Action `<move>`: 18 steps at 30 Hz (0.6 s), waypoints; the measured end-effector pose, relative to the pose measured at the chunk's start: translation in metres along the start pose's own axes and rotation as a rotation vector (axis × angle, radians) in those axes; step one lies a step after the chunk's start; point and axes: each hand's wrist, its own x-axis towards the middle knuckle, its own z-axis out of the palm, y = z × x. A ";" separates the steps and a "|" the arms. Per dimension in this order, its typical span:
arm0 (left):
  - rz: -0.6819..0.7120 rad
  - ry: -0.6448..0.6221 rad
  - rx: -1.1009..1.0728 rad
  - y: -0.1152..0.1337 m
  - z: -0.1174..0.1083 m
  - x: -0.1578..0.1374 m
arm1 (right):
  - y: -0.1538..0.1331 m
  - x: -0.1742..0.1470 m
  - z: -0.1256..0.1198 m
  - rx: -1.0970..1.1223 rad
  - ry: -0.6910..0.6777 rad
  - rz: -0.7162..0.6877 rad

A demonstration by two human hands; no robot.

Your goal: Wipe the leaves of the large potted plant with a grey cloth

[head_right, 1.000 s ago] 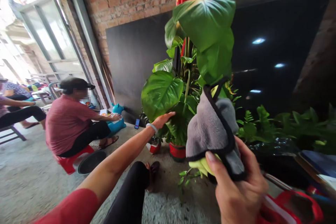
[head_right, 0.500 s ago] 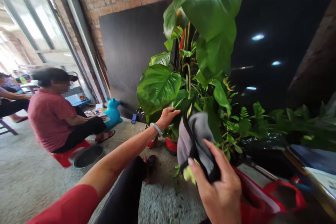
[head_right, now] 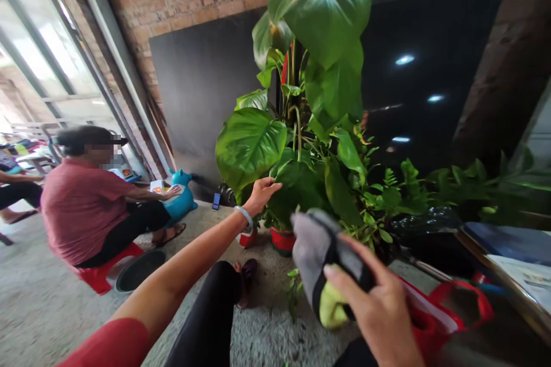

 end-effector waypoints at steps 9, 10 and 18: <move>0.143 -0.034 0.067 -0.020 0.002 -0.010 | 0.021 0.040 0.087 -0.142 -0.117 -0.035; 0.154 -0.025 0.079 -0.023 -0.002 -0.010 | 0.040 0.021 0.090 -0.127 -0.145 0.000; 0.140 0.050 -0.009 -0.032 -0.008 -0.014 | 0.123 -0.074 0.001 -0.092 -0.058 0.279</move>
